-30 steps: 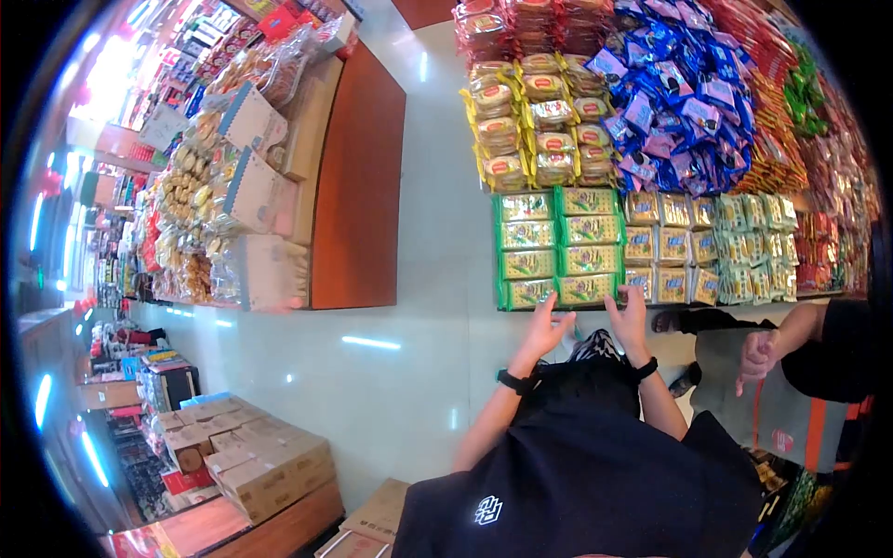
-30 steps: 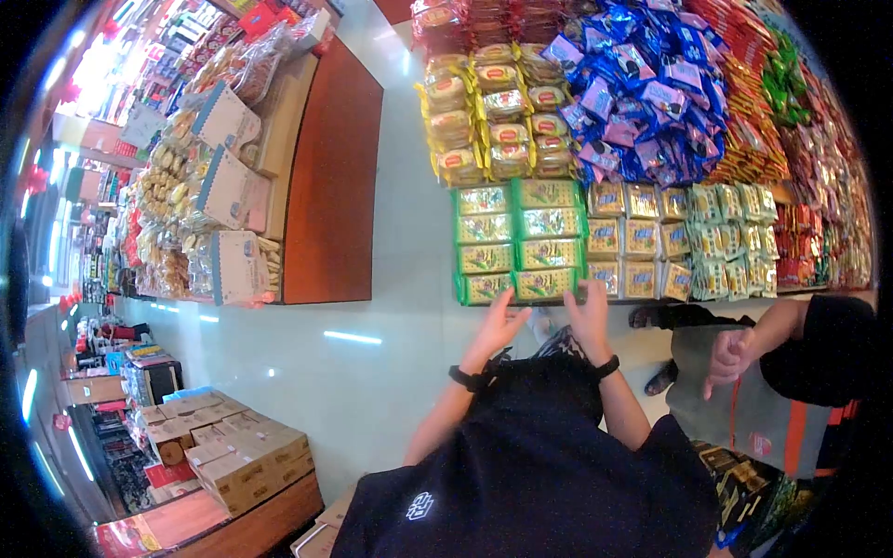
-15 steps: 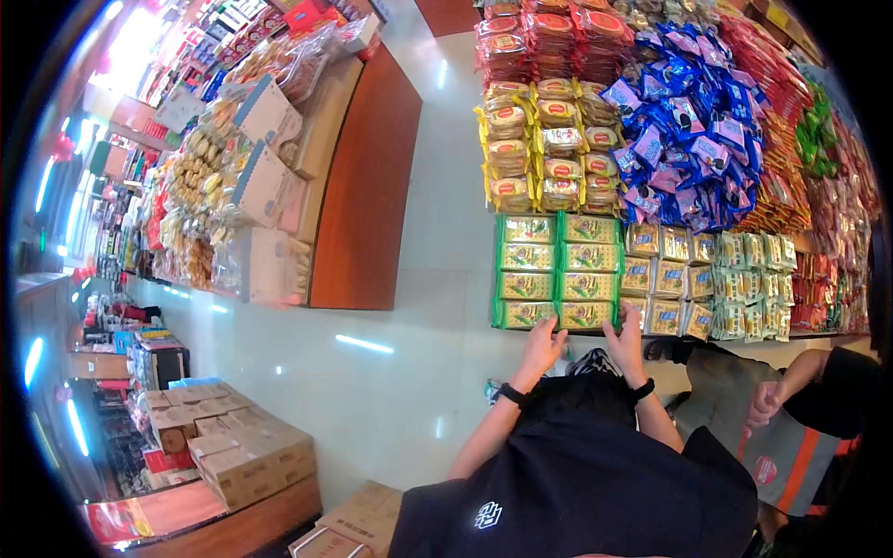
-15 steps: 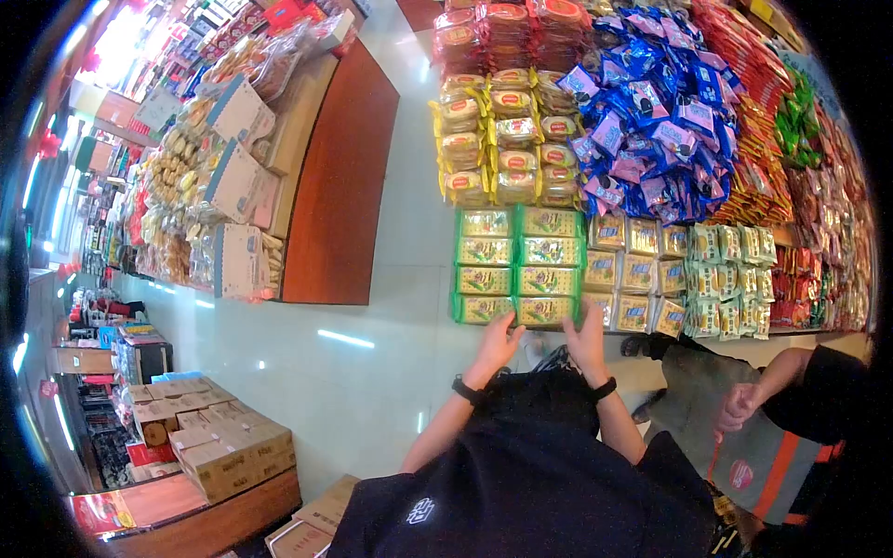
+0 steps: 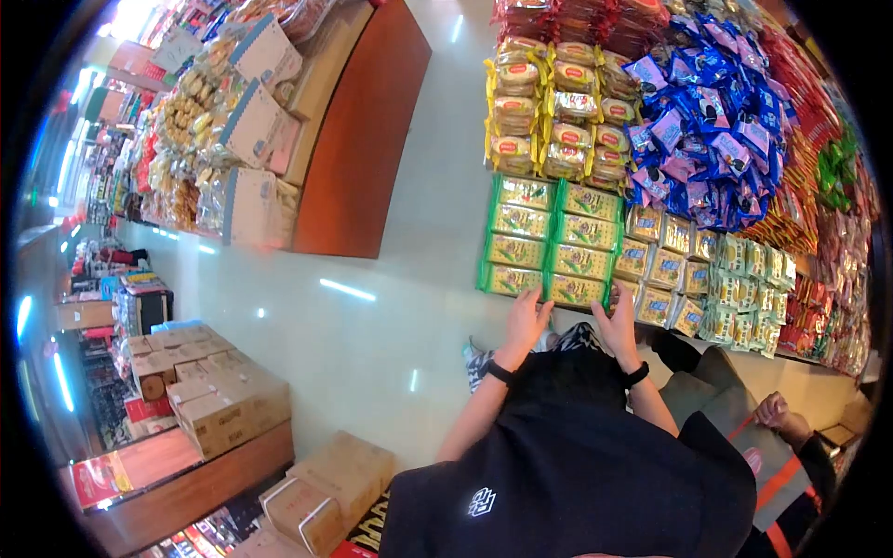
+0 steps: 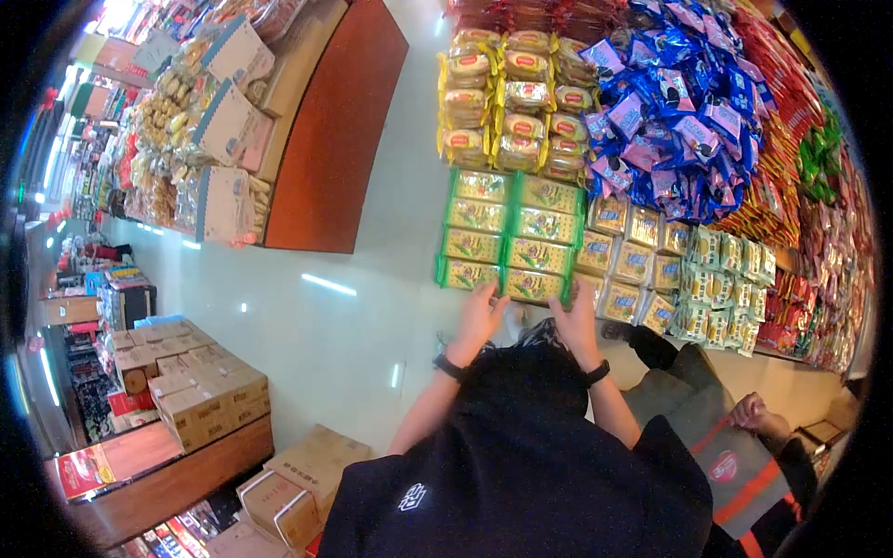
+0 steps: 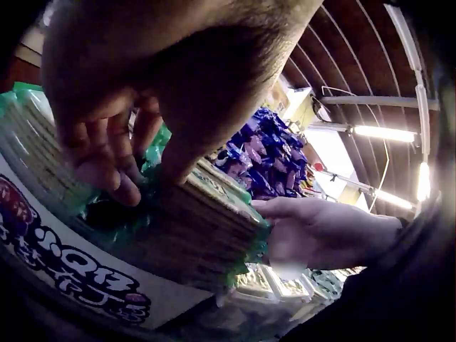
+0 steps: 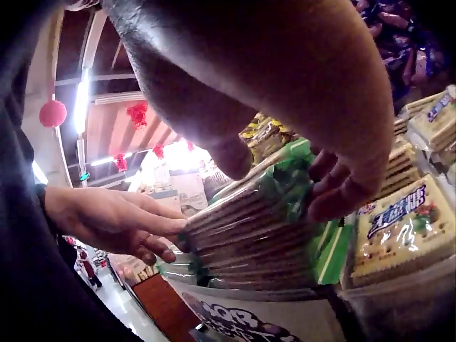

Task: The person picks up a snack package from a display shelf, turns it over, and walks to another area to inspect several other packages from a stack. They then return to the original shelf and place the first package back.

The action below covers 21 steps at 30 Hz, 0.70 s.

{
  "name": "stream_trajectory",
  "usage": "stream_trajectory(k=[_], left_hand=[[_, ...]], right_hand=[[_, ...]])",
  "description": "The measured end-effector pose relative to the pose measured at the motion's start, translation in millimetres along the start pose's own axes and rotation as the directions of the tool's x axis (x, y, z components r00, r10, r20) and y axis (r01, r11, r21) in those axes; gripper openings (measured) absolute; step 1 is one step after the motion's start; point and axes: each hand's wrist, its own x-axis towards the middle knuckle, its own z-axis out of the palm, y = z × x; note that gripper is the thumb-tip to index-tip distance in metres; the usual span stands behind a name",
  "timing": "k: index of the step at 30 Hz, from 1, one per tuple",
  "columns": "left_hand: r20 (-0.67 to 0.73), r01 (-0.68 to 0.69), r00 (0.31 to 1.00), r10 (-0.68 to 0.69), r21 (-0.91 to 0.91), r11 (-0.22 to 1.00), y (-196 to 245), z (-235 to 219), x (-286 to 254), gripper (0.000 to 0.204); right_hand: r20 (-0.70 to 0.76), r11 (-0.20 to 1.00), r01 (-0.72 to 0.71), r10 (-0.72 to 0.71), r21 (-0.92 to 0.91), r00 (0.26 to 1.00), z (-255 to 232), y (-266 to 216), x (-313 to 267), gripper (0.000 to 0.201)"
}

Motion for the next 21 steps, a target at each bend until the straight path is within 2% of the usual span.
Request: stream_trajectory(k=[2, 3, 4, 6, 7, 9, 10, 12, 13, 14, 16, 17, 18, 20, 21], left_hand=[[-0.058, 0.010, 0.998, -0.012, -0.038, 0.999, -2.2, 2.9, -3.9, 0.043], [-0.044, 0.006, 0.999, -0.007, -0.040, 0.999, 0.9, -0.3, -5.7, 0.046], [-0.049, 0.019, 0.999, -0.021, -0.043, 0.999, 2.8, -0.4, -8.0, 0.046], [-0.085, 0.016, 0.996, -0.026, -0.115, 0.993, 3.8, -1.1, -10.8, 0.045], [-0.088, 0.022, 0.996, -0.033, -0.118, 0.993, 2.7, -0.4, -12.8, 0.045], [-0.116, 0.049, 0.991, -0.065, -0.134, 0.990, 1.8, -0.4, -18.1, 0.043], [-0.129, 0.045, 0.990, -0.063, -0.136, 0.990, 1.7, -3.0, -20.7, 0.043], [-0.130, 0.020, 0.991, -0.036, -0.120, 0.993, 0.0, -12.2, -26.3, 0.041], [-0.152, 0.016, 0.988, -0.035, -0.118, 0.993, -1.2, -17.1, -30.9, 0.041], [-0.157, 0.014, 0.987, -0.034, -0.131, 0.991, -2.9, -22.2, -38.4, 0.040], [-0.189, 0.016, 0.981, -0.042, -0.140, 0.990, -8.2, -34.2, -54.2, 0.039], [-0.189, 0.051, 0.978, -0.085, -0.177, 0.983, -11.7, -40.2, -64.6, 0.040], [-0.185, 0.091, 0.974, -0.133, -0.216, 0.972, -15.2, -46.2, -78.3, 0.040], [-0.208, 0.144, 0.956, -0.208, -0.289, 0.947, -30.2, -57.0, -105.8, 0.041], [-0.206, 0.178, 0.942, -0.264, -0.361, 0.916, -35.7, -63.3, -118.6, 0.041]], right_hand=[[0.022, 1.000, -0.005, 0.004, 0.029, 1.000, -5.1, -17.2, 0.0, 0.061], [0.009, 0.997, 0.060, -0.060, -0.053, 0.998, -4.9, -14.9, -0.1, 0.065], [0.023, 0.997, 0.059, -0.058, -0.056, 0.998, -4.7, -13.2, -0.1, 0.065], [0.049, 0.999, -0.038, 0.039, -0.024, 0.998, -3.5, -14.6, 1.4, 0.070], [0.055, 0.999, -0.038, 0.039, -0.027, 0.998, -3.7, -16.8, 0.6, 0.070], [-0.037, 0.995, 0.032, -0.036, -0.092, 0.999, -5.3, -23.9, -2.8, 0.074], [-0.034, 0.995, 0.045, -0.048, -0.093, 0.998, -3.9, -22.0, -4.3, 0.074], [-0.217, 0.963, 0.132, -0.184, -0.234, 0.959, 1.4, -20.2, -8.1, 0.076], [-0.236, 0.913, 0.170, -0.270, -0.372, 0.933, 1.4, -23.6, -12.7, 0.069], [-0.226, 0.911, 0.192, -0.287, -0.366, 0.931, 3.0, -26.5, -18.7, 0.069], [-0.223, 0.972, 0.219, -0.234, -0.088, 0.946, 9.1, -34.8, -28.2, 0.058], [-0.228, 0.928, 0.356, -0.373, -0.113, 0.899, 13.7, -39.4, -32.3, 0.037], [-0.205, 0.922, 0.373, -0.386, -0.101, 0.899, 20.4, -41.7, -38.5, 0.037], [0.030, 0.873, 0.486, -0.488, 0.043, 0.873, 31.2, -46.9, -47.7, 0.018], [0.009, 0.822, 0.567, -0.568, 0.052, 0.823, 41.3, -60.2, -53.3, 0.006]])
